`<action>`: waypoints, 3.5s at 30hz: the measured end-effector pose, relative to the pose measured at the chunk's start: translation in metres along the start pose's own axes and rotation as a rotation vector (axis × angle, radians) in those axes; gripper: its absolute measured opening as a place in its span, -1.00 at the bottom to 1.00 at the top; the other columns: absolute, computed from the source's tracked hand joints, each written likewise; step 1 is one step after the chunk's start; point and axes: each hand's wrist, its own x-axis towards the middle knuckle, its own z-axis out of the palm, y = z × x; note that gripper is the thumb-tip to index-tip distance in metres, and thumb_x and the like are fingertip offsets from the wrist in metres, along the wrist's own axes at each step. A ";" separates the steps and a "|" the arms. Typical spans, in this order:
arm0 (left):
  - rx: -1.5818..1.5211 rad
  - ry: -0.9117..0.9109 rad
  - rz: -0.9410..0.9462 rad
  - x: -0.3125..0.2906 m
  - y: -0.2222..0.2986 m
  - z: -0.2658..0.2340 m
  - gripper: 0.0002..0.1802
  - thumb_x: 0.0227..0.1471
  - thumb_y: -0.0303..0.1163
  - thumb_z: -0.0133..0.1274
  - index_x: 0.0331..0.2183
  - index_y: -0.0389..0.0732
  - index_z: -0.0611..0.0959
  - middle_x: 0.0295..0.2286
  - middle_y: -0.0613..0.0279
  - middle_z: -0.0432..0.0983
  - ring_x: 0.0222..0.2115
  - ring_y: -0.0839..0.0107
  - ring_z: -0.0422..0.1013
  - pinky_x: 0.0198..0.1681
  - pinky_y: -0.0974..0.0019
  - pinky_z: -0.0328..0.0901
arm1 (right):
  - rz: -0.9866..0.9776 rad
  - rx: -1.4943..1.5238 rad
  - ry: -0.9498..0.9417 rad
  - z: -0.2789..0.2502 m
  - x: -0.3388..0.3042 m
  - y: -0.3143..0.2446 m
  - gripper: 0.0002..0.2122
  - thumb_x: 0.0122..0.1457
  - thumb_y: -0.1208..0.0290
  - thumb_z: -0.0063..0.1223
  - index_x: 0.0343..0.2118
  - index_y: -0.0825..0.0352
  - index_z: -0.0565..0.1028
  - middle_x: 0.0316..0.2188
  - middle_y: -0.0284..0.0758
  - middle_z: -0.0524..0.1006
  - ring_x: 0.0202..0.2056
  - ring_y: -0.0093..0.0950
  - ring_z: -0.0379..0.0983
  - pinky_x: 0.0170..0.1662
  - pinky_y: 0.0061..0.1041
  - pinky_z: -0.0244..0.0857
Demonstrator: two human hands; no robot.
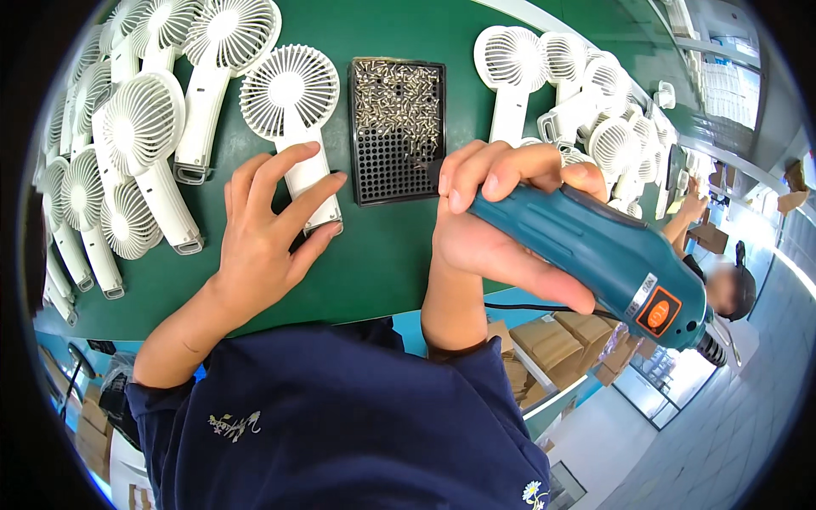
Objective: The recorder is assembling portable mini fans by using an electric screwdriver to fasten components on a factory assembly line.
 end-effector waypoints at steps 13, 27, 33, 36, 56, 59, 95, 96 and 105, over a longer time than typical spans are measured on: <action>-0.199 0.322 0.134 -0.005 -0.001 0.001 -0.64 -0.44 -0.44 0.38 -0.45 -0.22 0.62 -0.60 0.38 0.41 -0.61 0.40 0.29 -0.46 0.34 0.12 | 0.108 0.165 0.014 0.055 -0.005 -0.019 -0.35 0.09 -0.24 -0.08 -0.03 0.32 0.27 -0.48 -0.35 0.35 -0.69 -0.58 0.25 -0.62 -0.56 0.16; -0.315 0.230 0.104 -0.006 -0.007 0.001 -0.77 -0.31 -0.55 0.27 -0.44 -0.24 0.65 -0.54 0.29 0.55 -0.60 0.41 0.38 -0.46 0.37 0.18 | 0.191 0.275 0.084 0.066 -0.007 -0.016 -0.42 0.11 -0.16 -0.04 -0.02 0.27 0.26 -0.51 -0.39 0.31 -0.72 -0.59 0.23 -0.67 -0.59 0.15; -0.355 0.215 0.103 -0.007 -0.007 0.002 -0.77 -0.26 -0.52 0.28 -0.40 -0.26 0.66 -0.51 0.28 0.57 -0.58 0.40 0.40 -0.45 0.37 0.20 | 0.234 0.310 0.140 0.057 -0.006 -0.016 -0.41 0.09 -0.14 0.01 -0.07 0.33 0.26 -0.51 -0.37 0.32 -0.69 -0.61 0.25 -0.64 -0.62 0.19; -0.326 0.230 0.129 -0.006 -0.006 0.003 -0.76 -0.28 -0.51 0.29 -0.41 -0.26 0.66 -0.51 0.28 0.57 -0.58 0.40 0.39 -0.47 0.36 0.19 | 0.247 0.331 0.154 0.053 -0.006 -0.014 -0.40 0.09 -0.17 0.00 -0.08 0.32 0.26 -0.51 -0.37 0.33 -0.69 -0.61 0.26 -0.63 -0.62 0.20; -0.329 0.134 0.130 -0.007 -0.010 -0.005 -0.57 -0.34 -0.52 0.30 -0.27 -0.29 0.64 -0.58 0.26 0.34 -0.60 0.34 0.27 -0.55 0.33 0.21 | 0.241 0.175 -0.084 0.076 -0.013 -0.016 -0.34 0.01 -0.27 0.02 -0.02 0.20 0.26 -0.58 -0.39 0.31 -0.76 -0.56 0.17 -0.69 -0.56 0.10; -0.313 0.129 0.080 -0.010 -0.012 -0.006 -0.48 -0.36 -0.51 0.31 -0.20 -0.27 0.61 -0.56 0.25 0.33 -0.59 0.34 0.28 -0.55 0.31 0.22 | 0.228 0.131 -0.155 0.078 -0.018 -0.016 -0.31 -0.02 -0.29 0.04 0.02 0.18 0.26 -0.56 -0.35 0.35 -0.75 -0.53 0.20 -0.68 -0.52 0.14; -0.308 0.138 0.058 -0.011 -0.015 0.001 -0.52 -0.31 -0.52 0.27 -0.21 -0.17 0.58 -0.51 0.26 0.36 -0.54 0.31 0.36 -0.50 0.29 0.30 | 0.126 -0.032 -0.034 0.079 -0.030 -0.025 -0.28 -0.01 -0.35 -0.06 -0.03 0.24 0.19 -0.57 -0.26 0.36 -0.77 -0.46 0.24 -0.71 -0.48 0.20; -0.295 0.120 0.046 -0.011 -0.015 0.000 -0.51 -0.31 -0.52 0.28 -0.20 -0.16 0.58 -0.52 0.26 0.35 -0.55 0.32 0.35 -0.50 0.30 0.30 | 0.177 -0.031 0.034 0.074 -0.035 -0.027 -0.28 -0.01 -0.36 -0.07 -0.04 0.24 0.20 -0.58 -0.25 0.35 -0.77 -0.47 0.23 -0.70 -0.49 0.20; -0.099 -0.119 -0.273 0.007 0.006 -0.032 -0.41 0.01 -0.14 0.11 0.10 0.04 0.40 -0.45 0.14 0.36 -0.62 0.15 0.38 -0.58 0.16 0.32 | 0.839 -0.569 0.196 0.068 -0.060 -0.053 -0.49 0.01 0.14 0.26 -0.13 0.35 0.28 -0.47 -0.20 0.45 -0.69 -0.64 0.26 -0.62 -0.68 0.15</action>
